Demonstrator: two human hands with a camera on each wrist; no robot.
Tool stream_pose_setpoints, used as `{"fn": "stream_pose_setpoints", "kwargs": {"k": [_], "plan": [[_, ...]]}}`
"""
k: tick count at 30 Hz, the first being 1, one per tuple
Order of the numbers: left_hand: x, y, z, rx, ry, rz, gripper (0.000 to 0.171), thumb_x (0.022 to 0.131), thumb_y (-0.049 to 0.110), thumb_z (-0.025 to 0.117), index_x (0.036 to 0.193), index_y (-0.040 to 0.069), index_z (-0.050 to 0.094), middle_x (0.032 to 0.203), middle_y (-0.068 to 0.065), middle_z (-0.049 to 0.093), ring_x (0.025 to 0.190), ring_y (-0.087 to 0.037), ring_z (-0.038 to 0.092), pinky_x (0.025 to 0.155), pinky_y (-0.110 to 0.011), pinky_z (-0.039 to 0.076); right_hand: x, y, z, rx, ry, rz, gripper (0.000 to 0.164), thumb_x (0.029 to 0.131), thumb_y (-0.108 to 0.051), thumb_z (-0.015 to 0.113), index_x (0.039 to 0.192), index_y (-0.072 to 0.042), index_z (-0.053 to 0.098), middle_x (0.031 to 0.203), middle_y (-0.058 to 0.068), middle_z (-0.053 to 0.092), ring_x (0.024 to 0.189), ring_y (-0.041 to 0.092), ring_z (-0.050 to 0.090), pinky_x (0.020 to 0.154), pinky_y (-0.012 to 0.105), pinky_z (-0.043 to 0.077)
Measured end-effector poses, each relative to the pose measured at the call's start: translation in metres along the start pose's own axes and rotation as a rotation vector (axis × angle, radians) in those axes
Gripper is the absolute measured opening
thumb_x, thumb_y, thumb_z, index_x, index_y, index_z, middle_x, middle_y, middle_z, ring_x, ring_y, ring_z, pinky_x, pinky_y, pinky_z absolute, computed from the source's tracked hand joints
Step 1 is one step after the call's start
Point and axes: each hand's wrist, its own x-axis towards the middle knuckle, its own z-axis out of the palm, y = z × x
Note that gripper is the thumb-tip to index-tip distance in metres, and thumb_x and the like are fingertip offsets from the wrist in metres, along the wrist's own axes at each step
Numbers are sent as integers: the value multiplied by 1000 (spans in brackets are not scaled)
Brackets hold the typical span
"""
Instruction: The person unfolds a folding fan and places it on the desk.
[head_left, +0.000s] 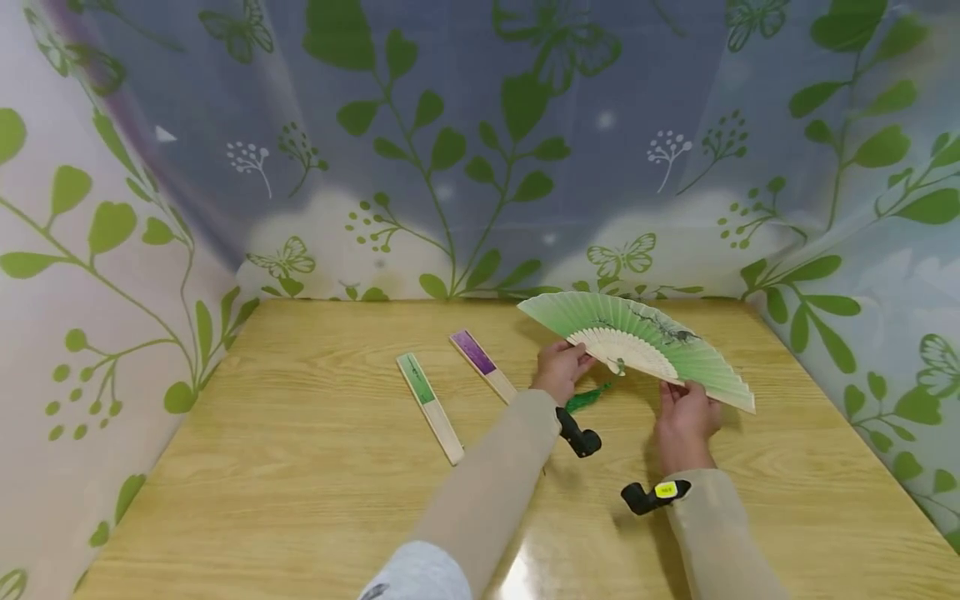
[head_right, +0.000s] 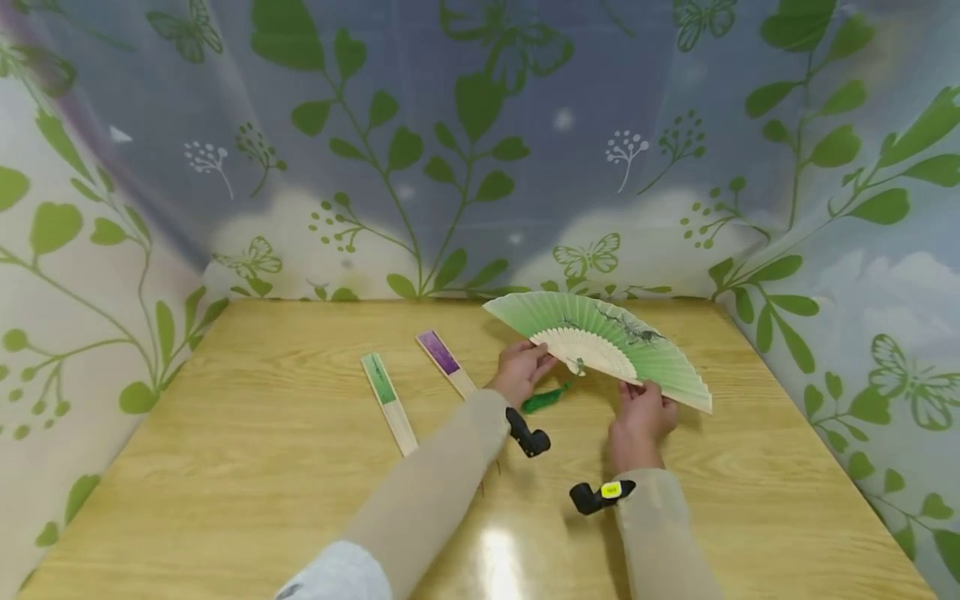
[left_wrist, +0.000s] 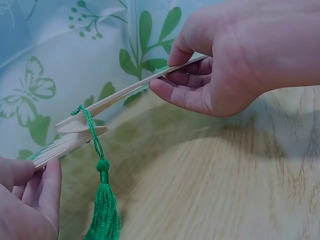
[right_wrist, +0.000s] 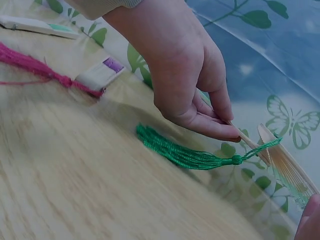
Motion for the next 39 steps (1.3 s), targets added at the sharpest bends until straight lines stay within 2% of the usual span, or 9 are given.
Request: {"fn": "stream_pose_setpoints", "kwargs": {"k": [9, 13, 16, 20, 24, 27, 31, 39], "plan": [[2, -9, -5, 16, -41, -86, 24, 94, -7, 57, 117, -10, 61, 87, -12, 59, 88, -24, 62, 89, -31, 56, 6, 0, -9, -22, 28, 34, 25, 101, -6, 46, 125, -10, 44, 90, 8, 53, 72, 16, 53, 66, 22, 56], [3, -9, -6, -49, -60, -157, 35, 97, -1, 54, 131, -9, 52, 109, -21, 60, 104, -31, 62, 91, -33, 55, 7, 0, -12, -23, 42, 49, 33, 102, -8, 44, 134, -13, 41, 98, 7, 52, 78, 16, 54, 69, 23, 57], [5, -9, -7, -113, -83, -194, 43, 101, 10, 51, 140, -7, 42, 129, -27, 53, 116, -37, 57, 94, -37, 54, 7, -1, -13, -15, 39, 62, 38, 103, -10, 40, 141, -16, 39, 107, 7, 53, 86, 17, 56, 73, 23, 57], [8, -10, -6, -154, -146, -212, 53, 105, 24, 43, 145, -8, 33, 141, -31, 43, 127, -41, 48, 102, -43, 48, 5, -4, -12, 11, 29, 84, 42, 105, -13, 34, 147, -19, 34, 123, 8, 50, 99, 18, 56, 84, 24, 56], [8, -9, -7, -177, -200, -231, 64, 105, 37, 39, 148, -9, 27, 148, -30, 34, 135, -42, 37, 110, -47, 39, 3, -7, -9, 64, 13, 113, 44, 105, -14, 30, 149, -18, 31, 134, 8, 45, 115, 19, 51, 101, 27, 47], [6, -8, -7, -179, -242, -255, 70, 105, 45, 34, 150, -7, 22, 153, -28, 26, 140, -40, 30, 115, -50, 30, 1, -9, -8, 110, -15, 141, 45, 106, -16, 29, 150, -17, 28, 140, 6, 40, 125, 19, 45, 109, 27, 39], [4, -7, -7, -178, -295, -287, 76, 103, 51, 33, 152, -6, 16, 157, -25, 17, 144, -38, 22, 118, -53, 22, -1, -10, -6, 135, -36, 159, 47, 106, -18, 28, 152, -19, 22, 147, 5, 31, 132, 18, 38, 113, 27, 33], [3, -6, 0, -160, -343, -319, 82, 101, 59, 30, 153, -3, 14, 160, -22, 5, 147, -35, 9, 120, -54, 13, -10, -13, -1, 68, -24, 178, 54, 106, -22, 26, 156, -23, 7, 156, 1, 16, 138, 14, 26, 115, 21, 25]]}}
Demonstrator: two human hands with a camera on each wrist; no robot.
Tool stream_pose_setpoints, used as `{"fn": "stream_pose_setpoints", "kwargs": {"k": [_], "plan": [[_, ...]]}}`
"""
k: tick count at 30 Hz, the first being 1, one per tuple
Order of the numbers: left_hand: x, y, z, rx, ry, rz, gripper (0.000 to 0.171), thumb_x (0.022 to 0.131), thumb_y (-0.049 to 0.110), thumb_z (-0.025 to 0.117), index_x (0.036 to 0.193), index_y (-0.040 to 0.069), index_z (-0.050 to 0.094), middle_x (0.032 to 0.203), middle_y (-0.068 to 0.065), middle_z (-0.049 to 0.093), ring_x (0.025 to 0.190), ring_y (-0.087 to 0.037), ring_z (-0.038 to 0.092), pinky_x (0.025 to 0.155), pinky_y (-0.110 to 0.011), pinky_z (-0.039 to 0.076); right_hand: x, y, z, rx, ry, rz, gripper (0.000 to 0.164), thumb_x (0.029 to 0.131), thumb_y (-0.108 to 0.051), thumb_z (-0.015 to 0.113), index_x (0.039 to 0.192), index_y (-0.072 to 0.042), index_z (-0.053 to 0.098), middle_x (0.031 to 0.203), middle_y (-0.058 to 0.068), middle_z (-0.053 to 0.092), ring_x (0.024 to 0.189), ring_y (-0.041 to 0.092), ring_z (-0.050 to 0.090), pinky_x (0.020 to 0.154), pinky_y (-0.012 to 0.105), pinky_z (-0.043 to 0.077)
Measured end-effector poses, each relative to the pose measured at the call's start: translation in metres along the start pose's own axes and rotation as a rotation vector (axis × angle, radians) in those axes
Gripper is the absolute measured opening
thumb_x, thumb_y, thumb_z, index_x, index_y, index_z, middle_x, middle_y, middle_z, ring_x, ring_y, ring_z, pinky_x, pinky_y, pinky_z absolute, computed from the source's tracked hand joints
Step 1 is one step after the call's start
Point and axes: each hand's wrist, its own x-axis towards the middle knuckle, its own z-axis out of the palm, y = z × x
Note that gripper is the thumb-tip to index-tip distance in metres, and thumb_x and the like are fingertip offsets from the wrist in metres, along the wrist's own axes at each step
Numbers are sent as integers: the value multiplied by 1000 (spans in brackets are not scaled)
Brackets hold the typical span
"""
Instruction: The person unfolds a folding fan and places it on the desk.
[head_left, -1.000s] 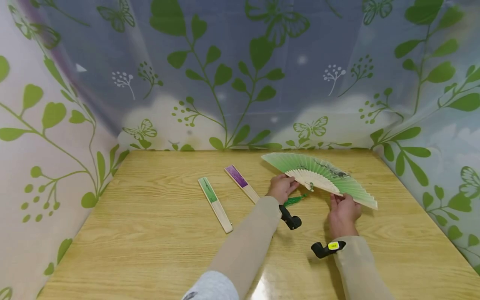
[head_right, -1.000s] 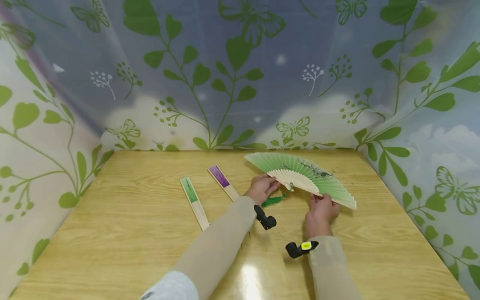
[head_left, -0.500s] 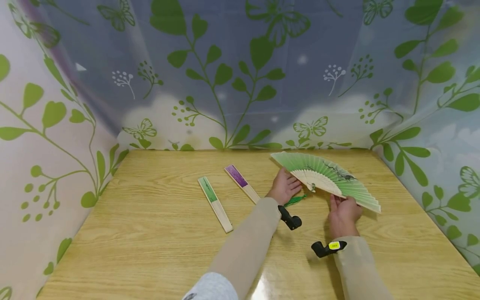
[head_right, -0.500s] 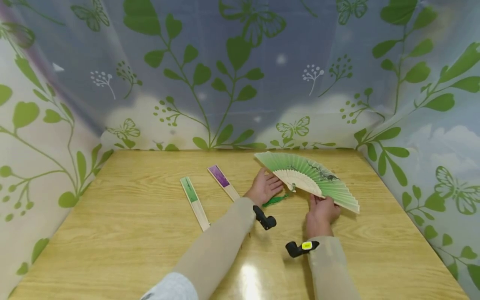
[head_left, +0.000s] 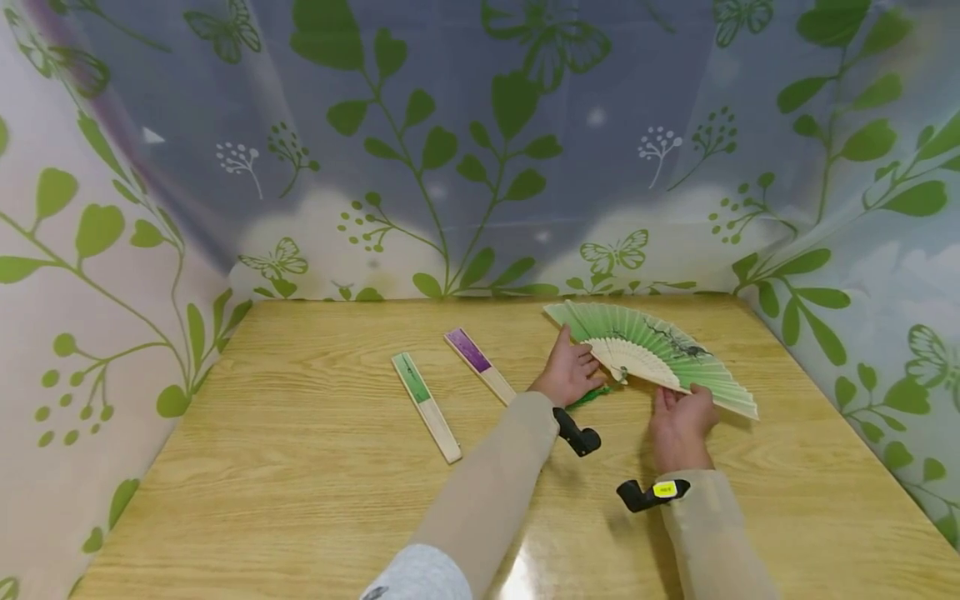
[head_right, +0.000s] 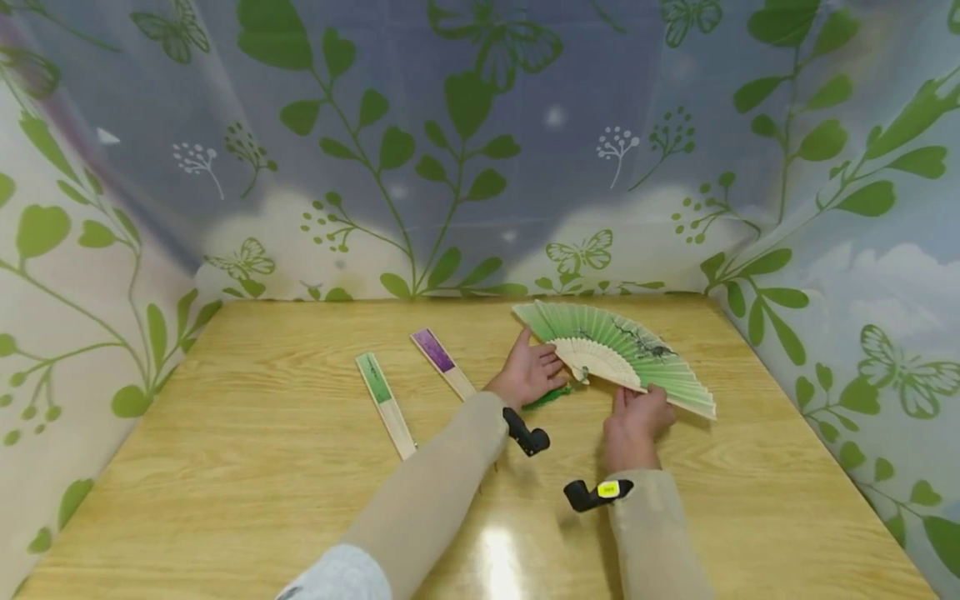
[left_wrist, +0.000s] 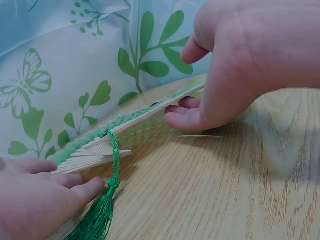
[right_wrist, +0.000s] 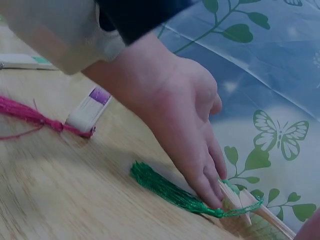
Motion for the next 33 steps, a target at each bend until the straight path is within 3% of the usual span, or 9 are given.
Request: {"fn": "stream_pose_setpoints", "kwargs": {"k": [7, 12, 17, 21, 24, 27, 33], "plan": [[-4, 5, 0, -48, -5, 30, 84, 100, 61, 29, 153, -2, 11, 160, -21, -8, 147, -34, -5, 120, -54, 1, -5, 4, 3, 3, -20, 17, 55, 106, -23, 25, 156, -23, 2, 160, 1, 8, 144, 12, 16, 117, 19, 19], [-7, 6, -4, -55, 5, 42, 85, 100, 61, 27, 154, -1, 6, 160, -20, -8, 147, -34, -5, 120, -53, -1, -9, 8, 3, -22, -14, 30, 56, 106, -25, 25, 156, -24, -1, 161, -4, 1, 146, 8, 8, 117, 17, 14], [-9, 9, -8, 1, 10, 70, 83, 101, 60, 27, 154, -1, 6, 160, -20, -3, 147, -35, 0, 120, -54, 2, -15, 10, 6, -68, -36, 30, 58, 105, -28, 24, 155, -23, -5, 161, -6, -5, 146, 8, 2, 117, 16, 11], [-13, 13, -8, 87, 52, 121, 77, 102, 56, 31, 155, 2, 11, 161, -17, 5, 147, -36, 8, 120, -55, 8, -23, 11, 11, -93, -41, 36, 61, 105, -29, 22, 154, -24, -13, 160, -6, -12, 146, 8, -1, 117, 15, 9], [-16, 17, -7, 142, 78, 157, 70, 104, 49, 34, 155, 6, 15, 161, -14, 10, 146, -38, 14, 119, -56, 13, -29, 11, 15, -100, -33, 27, 59, 105, -29, 22, 154, -25, -11, 161, -7, -7, 146, 7, 5, 117, 15, 13], [-21, 23, -5, 206, 86, 187, 62, 105, 42, 36, 156, 11, 17, 161, -13, 15, 144, -38, 20, 119, -55, 18, -34, 14, 20, -129, -24, -8, 56, 106, -28, 24, 156, -24, 1, 162, -4, 7, 145, 10, 16, 116, 17, 21], [-42, 43, 0, 326, 128, 209, 54, 106, 33, 37, 154, 13, 25, 157, -14, 26, 140, -35, 31, 116, -52, 27, -44, 29, 35, -308, -97, -104, 46, 104, -20, 25, 149, -10, 25, 150, 5, 28, 133, 19, 35, 108, 23, 35]]}}
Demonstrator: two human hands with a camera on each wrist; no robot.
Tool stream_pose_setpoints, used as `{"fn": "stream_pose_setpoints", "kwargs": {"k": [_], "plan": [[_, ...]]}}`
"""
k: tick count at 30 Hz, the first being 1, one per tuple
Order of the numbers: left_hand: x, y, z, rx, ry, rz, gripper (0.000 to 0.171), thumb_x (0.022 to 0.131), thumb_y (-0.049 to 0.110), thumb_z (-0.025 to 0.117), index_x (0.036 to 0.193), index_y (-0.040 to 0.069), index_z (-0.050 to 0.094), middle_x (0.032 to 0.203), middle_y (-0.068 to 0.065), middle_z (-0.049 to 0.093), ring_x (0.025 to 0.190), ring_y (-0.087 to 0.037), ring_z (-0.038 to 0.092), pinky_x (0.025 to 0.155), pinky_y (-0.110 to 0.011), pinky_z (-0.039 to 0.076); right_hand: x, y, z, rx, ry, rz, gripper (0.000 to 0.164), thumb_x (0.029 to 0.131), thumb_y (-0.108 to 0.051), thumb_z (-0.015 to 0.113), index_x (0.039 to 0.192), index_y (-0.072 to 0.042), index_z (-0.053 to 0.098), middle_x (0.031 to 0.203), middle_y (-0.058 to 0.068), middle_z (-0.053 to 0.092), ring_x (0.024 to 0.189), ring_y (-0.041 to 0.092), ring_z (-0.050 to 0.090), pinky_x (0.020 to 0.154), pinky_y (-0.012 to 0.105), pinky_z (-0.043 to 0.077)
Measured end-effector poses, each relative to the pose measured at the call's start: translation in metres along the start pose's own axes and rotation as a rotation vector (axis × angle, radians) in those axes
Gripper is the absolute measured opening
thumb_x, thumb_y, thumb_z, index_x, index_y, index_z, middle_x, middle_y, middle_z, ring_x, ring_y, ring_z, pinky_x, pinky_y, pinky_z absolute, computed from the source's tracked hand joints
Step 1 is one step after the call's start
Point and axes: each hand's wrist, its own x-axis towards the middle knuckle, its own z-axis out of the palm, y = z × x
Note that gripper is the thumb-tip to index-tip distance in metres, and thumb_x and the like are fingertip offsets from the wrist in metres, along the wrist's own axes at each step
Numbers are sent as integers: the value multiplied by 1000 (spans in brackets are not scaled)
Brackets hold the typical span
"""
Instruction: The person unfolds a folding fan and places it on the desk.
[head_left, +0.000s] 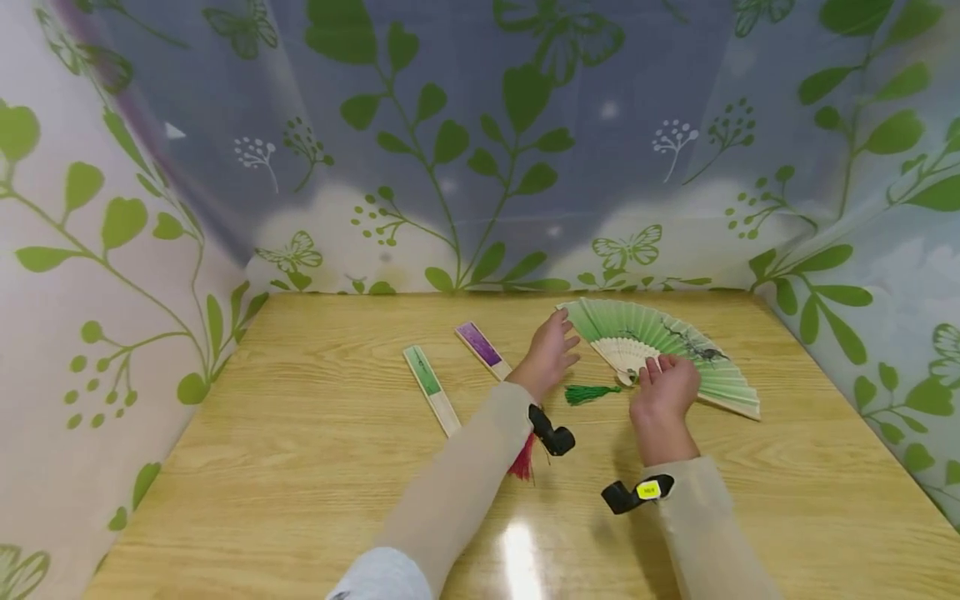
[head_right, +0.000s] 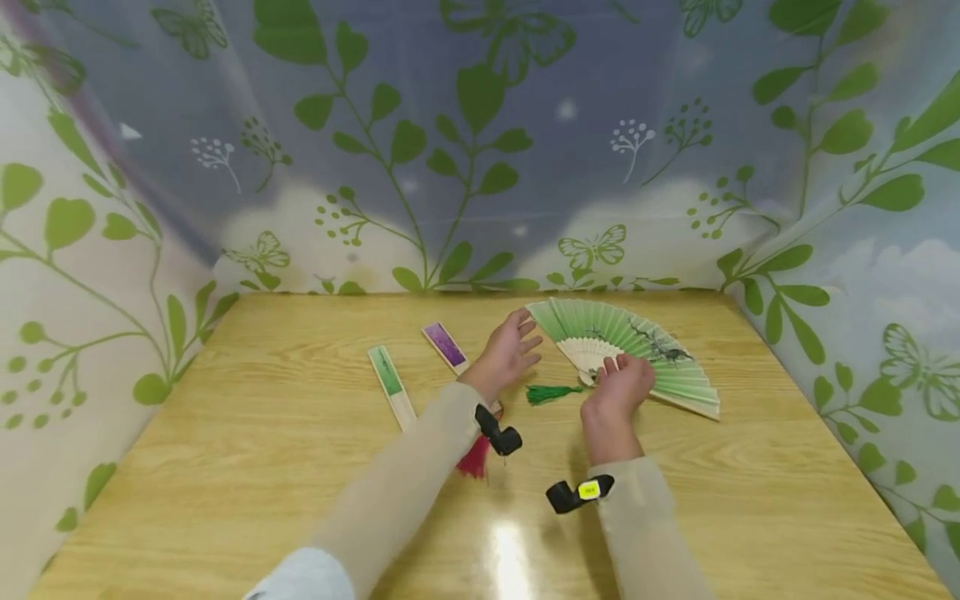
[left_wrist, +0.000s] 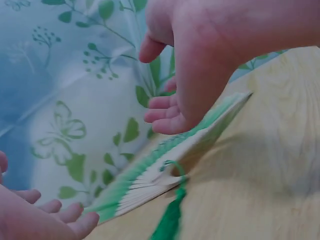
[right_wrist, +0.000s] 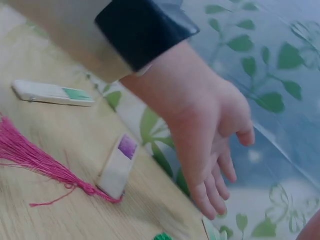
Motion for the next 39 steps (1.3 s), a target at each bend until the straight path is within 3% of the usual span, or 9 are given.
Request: {"fn": "stream_pose_setpoints", "kwargs": {"k": [6, 10, 15, 18, 23, 25, 29, 33, 39], "plan": [[-7, 26, -25, 152, 3, 53, 51, 105, 27, 39, 153, 11, 29, 155, -14, 31, 139, -34, 34, 115, -51, 29, -9, 9, 19, -137, -167, -88, 46, 103, -13, 30, 149, -12, 21, 122, 3, 38, 109, 16, 45, 94, 24, 44], [-7, 42, -46, 294, -35, 91, 49, 104, 24, 42, 152, 16, 33, 153, -11, 34, 138, -32, 36, 113, -50, 34, -14, 15, 30, -227, -241, -146, 41, 101, -10, 39, 141, -10, 30, 109, 2, 41, 96, 13, 49, 85, 20, 48], [-4, 60, -71, 513, -124, 126, 46, 104, 17, 44, 150, 17, 37, 152, -11, 36, 138, -31, 36, 112, -50, 36, -19, 22, 36, -418, -345, -171, 44, 97, -11, 44, 140, -8, 34, 105, 2, 44, 95, 12, 51, 96, 27, 46], [-1, 68, -86, 718, -176, 166, 47, 103, 9, 44, 149, 16, 38, 152, -12, 36, 139, -32, 35, 112, -48, 36, -19, 28, 37, -551, -431, -185, 48, 95, -11, 46, 142, -5, 34, 106, 4, 45, 97, 14, 51, 103, 35, 43], [5, 77, -110, 1169, -271, 242, 55, 97, -5, 48, 148, 13, 40, 155, -10, 33, 141, -34, 30, 110, -41, 40, -16, 42, 39, -761, -558, -180, 48, 98, -14, 48, 144, -5, 36, 116, 7, 48, 105, 20, 49, 104, 40, 41], [6, 79, -118, 1327, -301, 254, 57, 95, -10, 48, 147, 12, 41, 154, -10, 33, 126, -33, 48, 94, -36, 50, -13, 48, 40, -838, -597, -167, 48, 99, -15, 50, 144, -5, 36, 120, 10, 49, 109, 24, 49, 104, 43, 42], [8, 78, -129, 1557, -332, 251, 57, 93, -11, 52, 145, 9, 44, 151, -12, 38, 115, -31, 54, 82, -32, 50, -10, 62, 43, -1011, -669, -181, 50, 98, -17, 56, 143, -4, 40, 123, 15, 49, 114, 30, 49, 97, 45, 45], [7, 76, -135, 1687, -296, 224, 57, 92, -8, 58, 144, 11, 46, 152, -15, 34, 137, -31, 36, 110, -39, 39, -5, 74, 46, -1199, -739, -254, 51, 96, -19, 60, 140, -1, 43, 126, 20, 50, 116, 35, 50, 94, 47, 48], [7, 73, -146, 1819, -259, 220, 59, 90, -7, 58, 143, 16, 48, 157, -17, 25, 142, -36, 27, 115, -45, 32, 0, 87, 46, -1454, -816, -369, 54, 93, -24, 64, 136, 4, 46, 129, 25, 54, 117, 38, 53, 94, 51, 50]]}}
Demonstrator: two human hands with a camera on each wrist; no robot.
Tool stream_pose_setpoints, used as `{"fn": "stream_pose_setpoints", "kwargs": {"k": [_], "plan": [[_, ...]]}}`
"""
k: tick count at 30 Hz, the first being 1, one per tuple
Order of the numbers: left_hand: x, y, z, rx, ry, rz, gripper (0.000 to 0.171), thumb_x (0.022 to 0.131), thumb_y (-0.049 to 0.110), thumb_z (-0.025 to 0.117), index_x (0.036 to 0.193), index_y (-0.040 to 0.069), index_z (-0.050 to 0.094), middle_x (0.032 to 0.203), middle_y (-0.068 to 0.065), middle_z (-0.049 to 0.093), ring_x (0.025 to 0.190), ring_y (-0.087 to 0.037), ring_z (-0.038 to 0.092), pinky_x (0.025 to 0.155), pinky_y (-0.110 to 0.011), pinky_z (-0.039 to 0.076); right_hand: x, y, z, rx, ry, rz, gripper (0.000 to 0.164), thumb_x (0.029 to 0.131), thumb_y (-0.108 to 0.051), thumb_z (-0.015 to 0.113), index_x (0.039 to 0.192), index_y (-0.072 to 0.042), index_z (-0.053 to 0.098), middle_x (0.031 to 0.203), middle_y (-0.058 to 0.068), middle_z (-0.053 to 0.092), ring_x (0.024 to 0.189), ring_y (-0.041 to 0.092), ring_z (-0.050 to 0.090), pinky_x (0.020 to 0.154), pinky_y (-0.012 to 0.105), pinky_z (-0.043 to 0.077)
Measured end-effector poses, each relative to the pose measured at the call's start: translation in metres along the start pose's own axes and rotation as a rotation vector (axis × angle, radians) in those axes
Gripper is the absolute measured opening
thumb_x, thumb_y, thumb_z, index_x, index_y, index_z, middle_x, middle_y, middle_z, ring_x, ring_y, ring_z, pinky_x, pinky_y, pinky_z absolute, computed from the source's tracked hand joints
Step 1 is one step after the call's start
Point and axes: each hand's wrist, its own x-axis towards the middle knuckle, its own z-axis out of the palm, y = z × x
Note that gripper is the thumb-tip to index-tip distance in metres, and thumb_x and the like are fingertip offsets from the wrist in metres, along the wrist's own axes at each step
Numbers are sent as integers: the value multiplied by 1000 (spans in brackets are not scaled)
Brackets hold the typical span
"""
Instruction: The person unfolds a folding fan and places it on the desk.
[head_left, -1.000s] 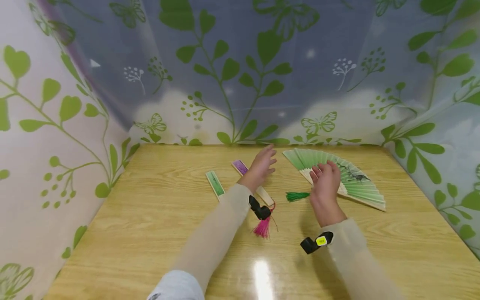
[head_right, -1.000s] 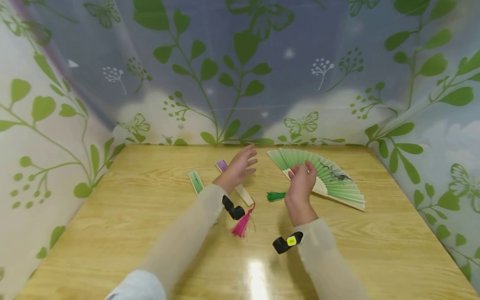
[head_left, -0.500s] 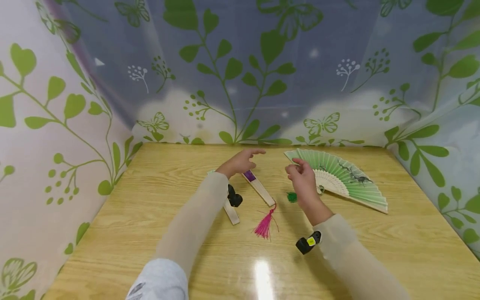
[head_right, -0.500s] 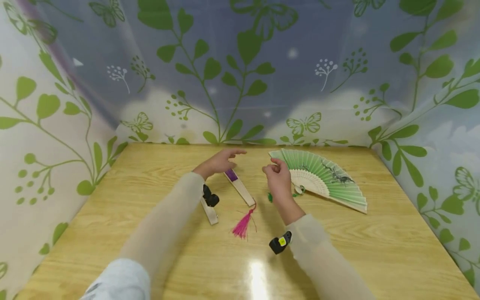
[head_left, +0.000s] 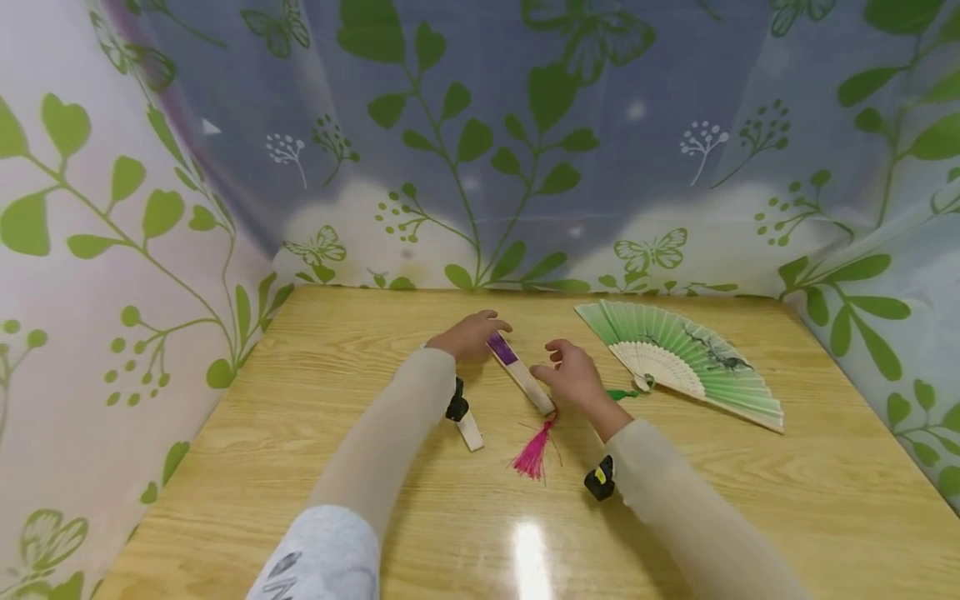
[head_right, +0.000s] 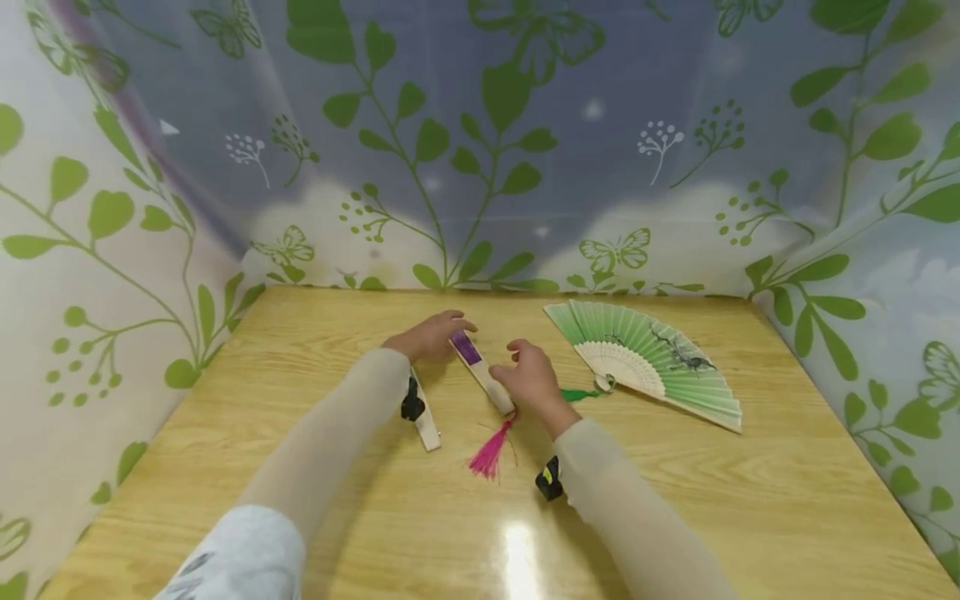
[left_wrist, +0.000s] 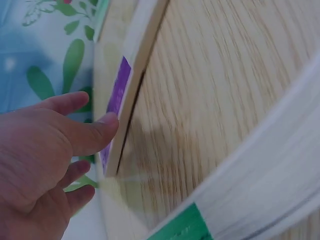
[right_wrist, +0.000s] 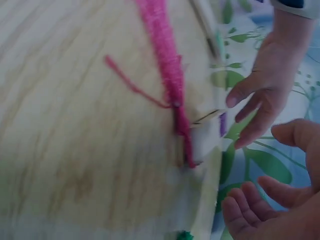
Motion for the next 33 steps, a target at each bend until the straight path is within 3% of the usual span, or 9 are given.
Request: {"fn": "stream_pose_setpoints", "kwargs": {"k": [5, 11, 18, 23, 27, 33], "plan": [[2, -6, 4, 63, 12, 25, 53, 92, 0, 61, 141, 19, 52, 156, -15, 26, 143, -34, 26, 117, -45, 29, 3, 0, 12, -165, -51, -20, 55, 90, -27, 69, 131, 6, 51, 122, 24, 59, 110, 37, 58, 91, 49, 52], [0, -12, 13, 115, 58, 42, 43, 92, 5, 65, 133, 19, 60, 149, -14, 41, 138, -33, 35, 115, -45, 32, 4, -2, 26, -305, -77, -36, 53, 86, -28, 75, 122, 6, 57, 95, 14, 66, 74, 21, 59, 65, 33, 54], [0, -16, 20, 163, 87, 49, 44, 92, 10, 68, 133, 22, 59, 144, -13, 46, 133, -33, 42, 110, -47, 39, 4, 1, 29, -381, -51, -62, 21, 83, -13, 71, 97, 2, 65, 74, 7, 58, 56, 17, 53, 46, 25, 42], [0, -17, 18, 183, 131, 63, 32, 93, 13, 68, 123, 22, 65, 137, -13, 52, 127, -33, 47, 104, -49, 44, 5, -1, 29, -375, -35, -61, 11, 84, -10, 68, 90, -1, 66, 70, 5, 56, 56, 17, 50, 46, 25, 40], [-1, -19, 20, 186, 128, 85, 18, 95, 14, 64, 112, 18, 65, 126, -8, 59, 121, -32, 51, 100, -47, 47, 3, 0, 31, -375, -35, -55, 10, 85, -10, 69, 89, -1, 67, 72, 4, 58, 61, 18, 48, 50, 26, 40], [1, -24, 16, 249, 175, 173, 18, 93, 12, 66, 110, 17, 63, 115, -4, 66, 117, -28, 54, 100, -43, 46, 2, -2, 29, -393, 14, -70, 15, 83, -12, 72, 92, -1, 69, 81, 8, 65, 66, 19, 52, 58, 31, 48]]}}
